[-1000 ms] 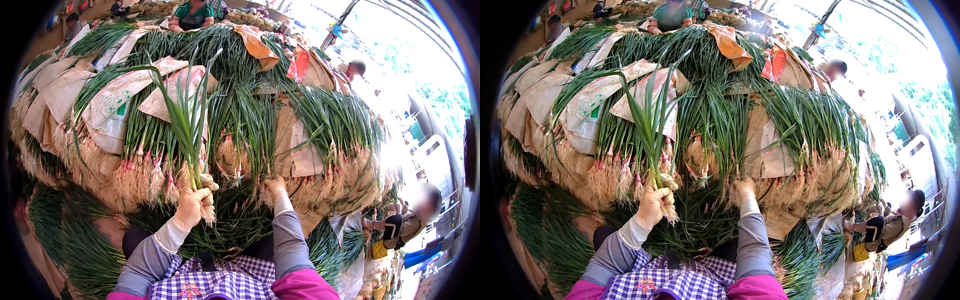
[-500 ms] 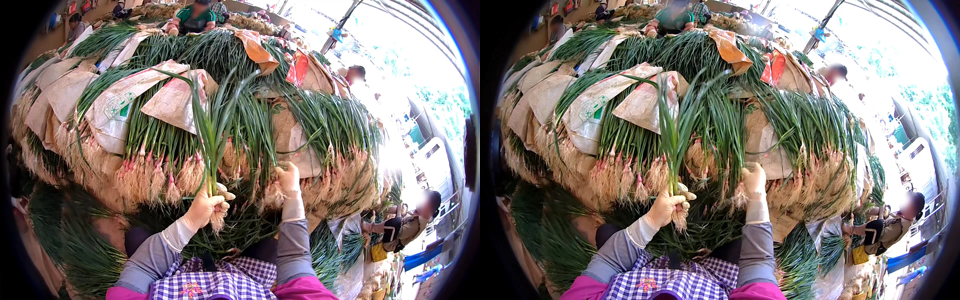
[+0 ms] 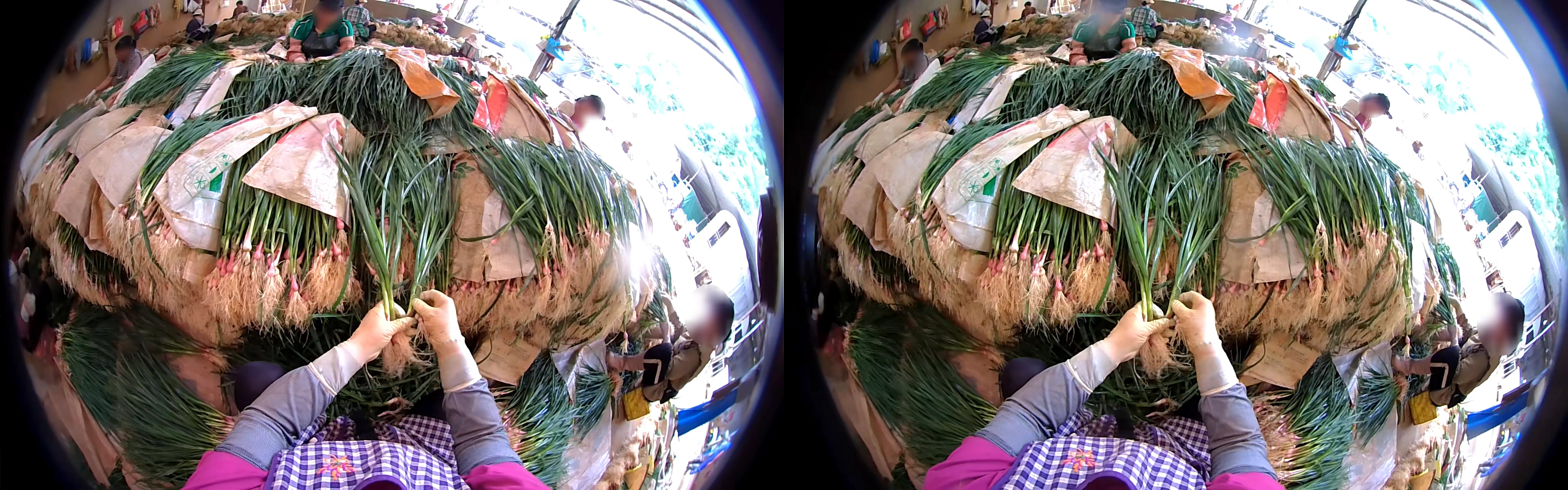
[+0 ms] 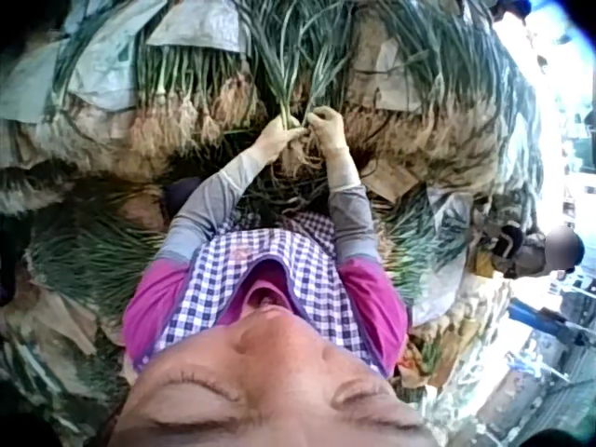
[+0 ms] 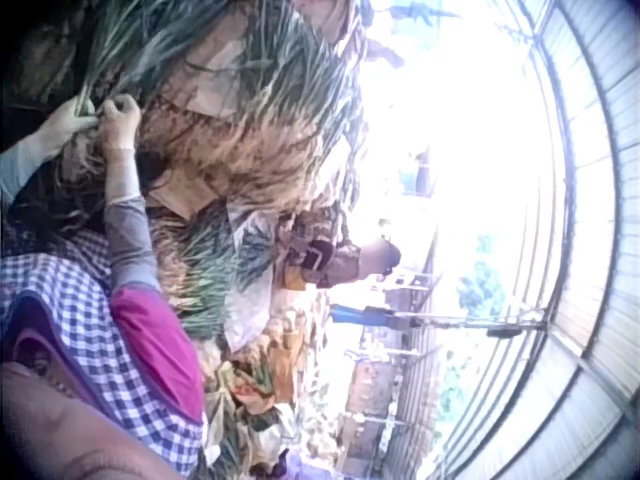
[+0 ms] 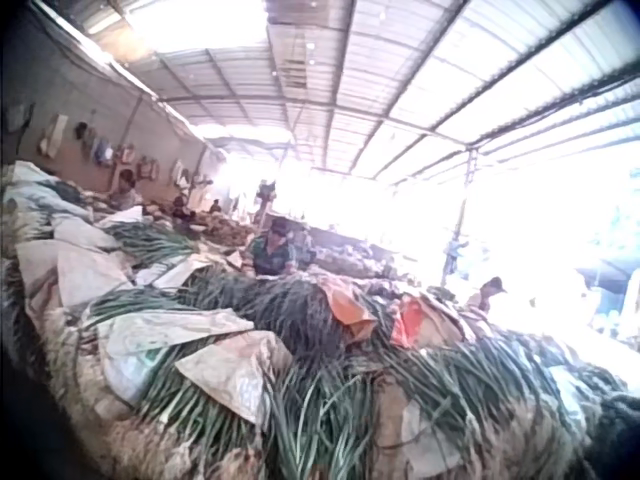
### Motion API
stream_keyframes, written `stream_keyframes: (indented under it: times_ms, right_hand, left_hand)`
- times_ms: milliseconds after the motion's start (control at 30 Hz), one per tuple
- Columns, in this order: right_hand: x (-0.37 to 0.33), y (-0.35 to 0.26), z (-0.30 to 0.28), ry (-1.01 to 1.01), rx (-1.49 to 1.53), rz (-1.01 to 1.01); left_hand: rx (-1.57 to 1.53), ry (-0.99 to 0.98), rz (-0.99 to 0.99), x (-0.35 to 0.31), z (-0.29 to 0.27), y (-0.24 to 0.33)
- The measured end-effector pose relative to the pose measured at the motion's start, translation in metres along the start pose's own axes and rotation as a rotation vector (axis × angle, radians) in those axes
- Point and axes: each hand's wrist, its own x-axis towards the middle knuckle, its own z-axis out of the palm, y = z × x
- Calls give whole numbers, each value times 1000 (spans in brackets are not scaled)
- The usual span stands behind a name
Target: The person sorts onions by picking up a bundle, removing loose skin and damaged leaves by hand, and placing the cleaned bundle back onto a large pile.
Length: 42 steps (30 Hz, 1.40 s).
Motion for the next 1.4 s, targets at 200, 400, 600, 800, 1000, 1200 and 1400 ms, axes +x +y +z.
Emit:
stream_keyframes:
  times_ms: [200, 400, 600, 800, 1000, 1200, 1400]
  right_hand:
    - [30, -21, 5, 378, -663, -106]
    - [70, -26, -64, 292, -691, -329]
    - [-20, -9, 28, -248, 9, 36]
    - [-111, -56, 50, -357, -17, -158]
    - [-169, -115, 126, -683, -335, -585]
    - [-181, -99, 206, -955, -278, -732]
    - [-215, -83, 266, -1087, -621, -885]
  left_hand:
    - [-327, -74, -194, -10, 1, 24]
    - [-384, -258, -174, -28, -3, 35]
    - [-347, -213, -207, -61, -7, 31]
    - [-454, -300, -20, -121, 18, 18]
    - [-472, -52, 101, -255, -11, 54]
    - [-269, 270, 157, -333, -43, 84]
    - [40, 465, 433, -354, -80, 70]
